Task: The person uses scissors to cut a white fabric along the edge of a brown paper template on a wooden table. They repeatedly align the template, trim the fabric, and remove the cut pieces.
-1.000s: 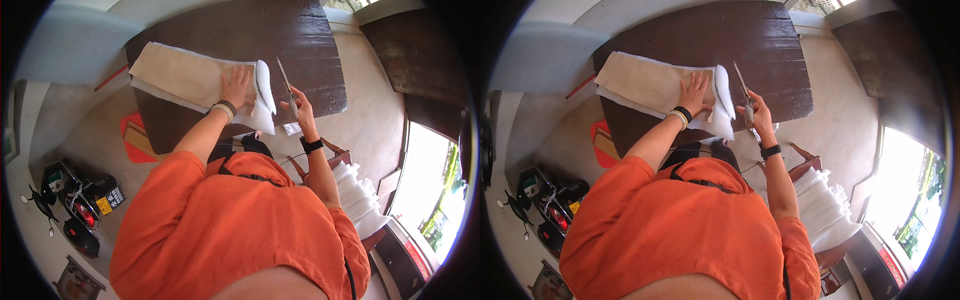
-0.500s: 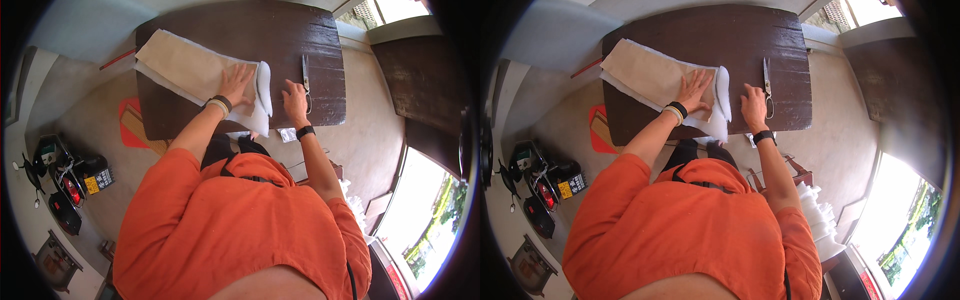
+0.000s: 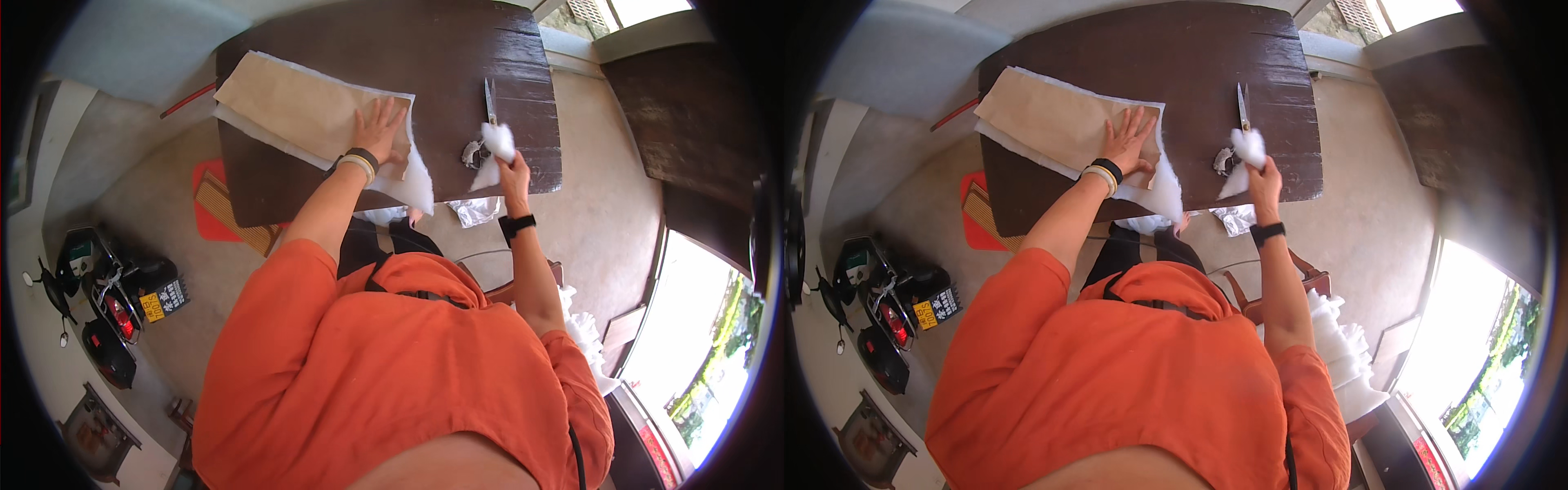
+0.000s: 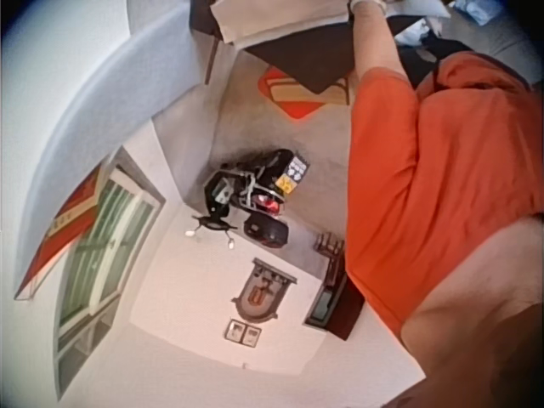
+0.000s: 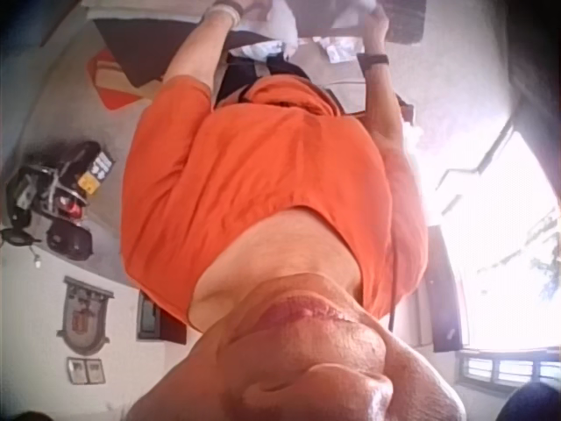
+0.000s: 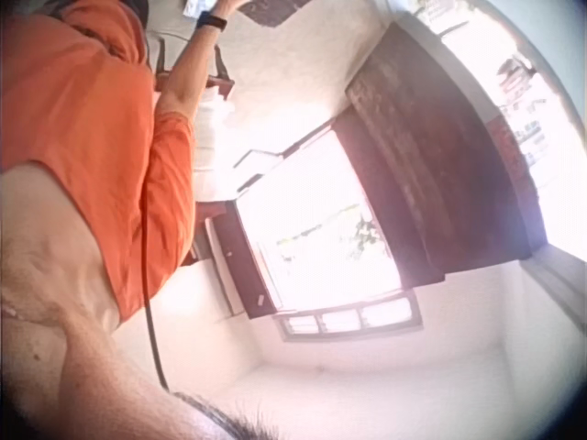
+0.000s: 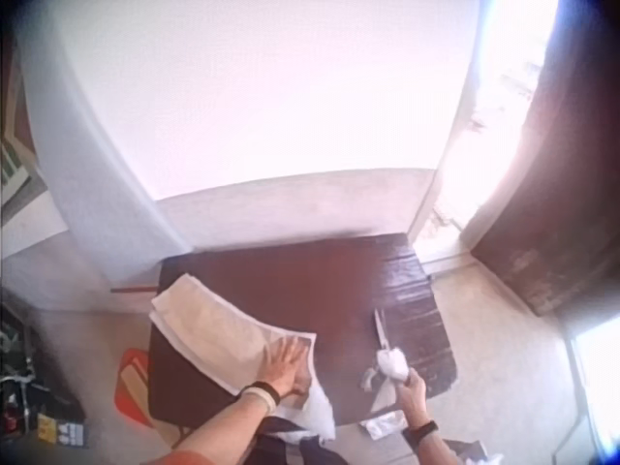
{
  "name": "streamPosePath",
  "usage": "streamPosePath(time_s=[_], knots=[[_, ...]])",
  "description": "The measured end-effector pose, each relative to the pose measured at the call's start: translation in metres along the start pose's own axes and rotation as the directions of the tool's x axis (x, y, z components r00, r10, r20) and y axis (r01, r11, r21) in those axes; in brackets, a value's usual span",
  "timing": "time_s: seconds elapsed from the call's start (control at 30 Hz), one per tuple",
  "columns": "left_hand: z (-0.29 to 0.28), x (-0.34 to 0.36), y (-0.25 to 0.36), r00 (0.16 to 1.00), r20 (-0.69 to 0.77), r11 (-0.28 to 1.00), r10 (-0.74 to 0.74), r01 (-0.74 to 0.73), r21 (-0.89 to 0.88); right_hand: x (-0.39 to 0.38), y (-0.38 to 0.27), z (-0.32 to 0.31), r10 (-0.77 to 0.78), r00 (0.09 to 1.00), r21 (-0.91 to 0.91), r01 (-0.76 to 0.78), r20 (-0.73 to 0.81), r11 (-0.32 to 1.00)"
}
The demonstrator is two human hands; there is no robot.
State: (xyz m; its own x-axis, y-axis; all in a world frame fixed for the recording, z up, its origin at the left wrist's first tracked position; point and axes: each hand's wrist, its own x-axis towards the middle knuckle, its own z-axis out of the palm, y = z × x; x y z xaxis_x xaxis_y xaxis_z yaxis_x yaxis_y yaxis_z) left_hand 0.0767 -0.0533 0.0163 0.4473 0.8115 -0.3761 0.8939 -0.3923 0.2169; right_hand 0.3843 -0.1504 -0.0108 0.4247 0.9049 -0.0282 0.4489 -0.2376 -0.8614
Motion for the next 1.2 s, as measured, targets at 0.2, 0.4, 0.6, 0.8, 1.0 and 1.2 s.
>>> streamPosePath(time_s=[0.2, 0.4, 0.6, 0.8, 1.0, 1.2], knots=[[-0.004, -0.001, -0.004, 0.999, -0.011, 0.992, 0.030, -0.031, -0.125, -0.102, 0.063, -0.088, 0.539, 0.820, -0.147, -0.567, -0.191, 0.810], [0.006, -0.032, -0.015, 0.858, -0.505, 0.897, 0.089, -0.289, -0.334, -0.178, 0.038, 0.015, 0.522, 0.648, -0.157, -0.535, 0.555, 0.830], [0.024, -0.097, -0.005, 0.800, -0.557, 0.862, 0.224, -0.429, -0.270, -0.123, -0.011, 0.015, 0.432, 0.827, 0.068, -0.485, 0.359, 0.872], [0.048, -0.111, 0.040, 0.907, -0.186, 0.920, 0.377, -0.390, -0.036, -0.034, -0.014, -0.012, 0.237, 0.939, -0.072, -0.226, 0.248, 0.972], [0.065, -0.128, 0.056, 0.778, -0.616, 0.861, 0.122, -0.392, -0.325, 0.041, 0.013, -0.013, -0.014, 0.946, -0.365, 0.138, 0.323, 0.921], [0.103, -0.161, 0.078, 0.753, -0.012, 0.182, -0.658, 0.143, -0.973, 0.055, 0.006, 0.012, -0.108, 0.916, -0.459, 0.292, 0.386, 0.839]])
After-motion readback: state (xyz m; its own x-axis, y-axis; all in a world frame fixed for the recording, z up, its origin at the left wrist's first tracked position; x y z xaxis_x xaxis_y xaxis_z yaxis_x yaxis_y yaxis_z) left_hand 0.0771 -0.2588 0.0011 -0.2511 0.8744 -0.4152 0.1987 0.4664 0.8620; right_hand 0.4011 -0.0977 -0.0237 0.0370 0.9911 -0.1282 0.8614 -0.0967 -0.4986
